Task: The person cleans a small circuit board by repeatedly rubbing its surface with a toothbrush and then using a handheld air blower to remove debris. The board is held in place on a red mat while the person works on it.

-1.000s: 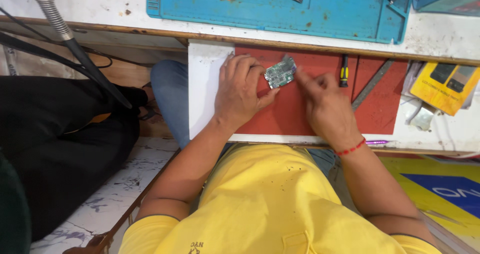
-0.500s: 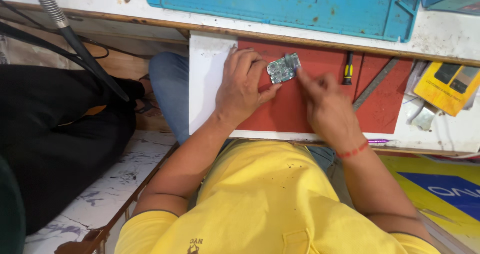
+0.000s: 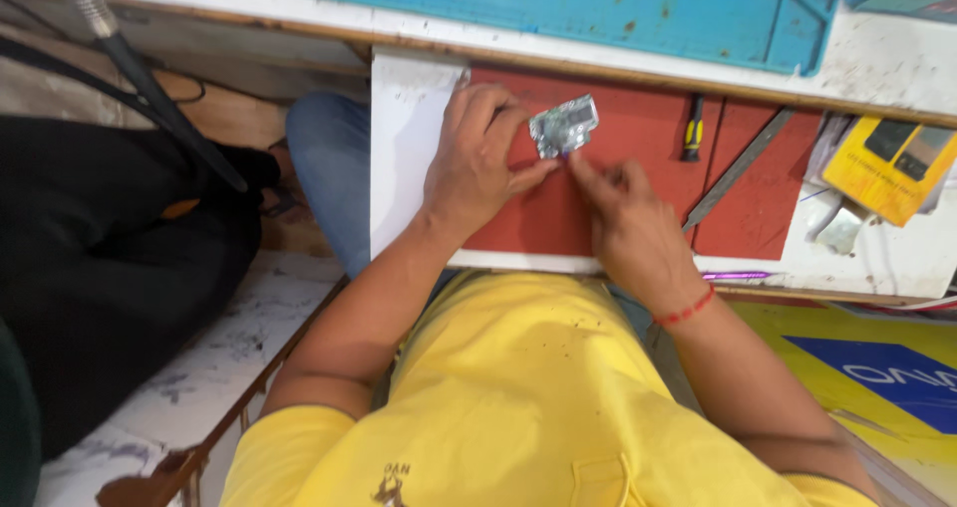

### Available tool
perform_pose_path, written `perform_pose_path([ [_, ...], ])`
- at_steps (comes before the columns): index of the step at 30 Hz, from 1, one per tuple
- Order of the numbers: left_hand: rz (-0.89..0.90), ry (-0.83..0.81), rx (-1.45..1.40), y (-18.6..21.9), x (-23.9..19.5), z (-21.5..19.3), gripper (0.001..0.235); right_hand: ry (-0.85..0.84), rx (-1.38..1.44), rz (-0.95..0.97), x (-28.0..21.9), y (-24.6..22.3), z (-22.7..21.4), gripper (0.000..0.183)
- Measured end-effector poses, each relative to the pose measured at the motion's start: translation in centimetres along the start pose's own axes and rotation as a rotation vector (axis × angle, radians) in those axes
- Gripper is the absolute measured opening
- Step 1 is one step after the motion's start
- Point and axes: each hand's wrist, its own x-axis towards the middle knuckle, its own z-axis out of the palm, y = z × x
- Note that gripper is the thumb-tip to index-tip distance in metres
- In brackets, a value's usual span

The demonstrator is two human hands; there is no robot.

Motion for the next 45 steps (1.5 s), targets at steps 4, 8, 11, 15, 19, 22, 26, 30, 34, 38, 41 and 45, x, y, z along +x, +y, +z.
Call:
perform_pose_path([
  [4,-0.008,-0.009,0.008,0.1,0.1,-0.6,0.055,0.003,-0.001,-0.087,1.6,-0.1,0.7,0.061],
  [8,0.015,-0.021,0.026,0.2,0.3,-0.5,0.059,0.067,0.011,-0.019,1.0,1.5,-0.2,0.056],
  [11,0.013,-0.045,0.043,0.1,-0.2,-0.6,0.055,0.018,-0.001,-0.052,0.1,2.1,-0.3,0.056],
  [15,0.100,-0.016,0.117,-0.1,0.0,-0.1,0.051,0.132,0.055,-0.090,0.2,2.0,-0.6,0.056],
  [19,0.108,-0.009,0.120,-0.1,-0.4,-0.1,0.050,0.040,0.011,-0.003,0.8,1.3,-1.1,0.053],
  [22,0.046,-0.063,0.071,-0.3,-0.3,-0.2,0.050,0.016,0.021,-0.026,0.6,1.3,-1.4,0.052],
  [26,0.055,-0.032,0.099,-0.1,-0.6,-0.1,0.050,0.052,0.013,-0.066,0.4,1.4,-1.4,0.054],
  [30,0.085,-0.024,0.099,-0.2,-0.1,-0.2,0.051,0.039,0.101,-0.095,0.9,1.3,-1.4,0.059],
  [34,0.022,-0.073,0.026,-0.2,-0.6,-0.1,0.051,0.053,0.015,0.023,0.9,1.2,-1.4,0.047],
  [38,0.073,-0.036,0.092,-0.3,-0.3,0.0,0.050,0.068,0.088,-0.030,0.9,1.2,-1.5,0.051],
  [41,0.059,-0.040,0.083,-0.1,-0.4,-0.1,0.050,0.110,0.054,-0.060,0.9,1.1,-1.5,0.055],
  [45,0.048,-0.051,0.083,0.1,0.0,-0.5,0.049,-0.030,0.010,-0.053,1.1,0.7,-1.3,0.058],
])
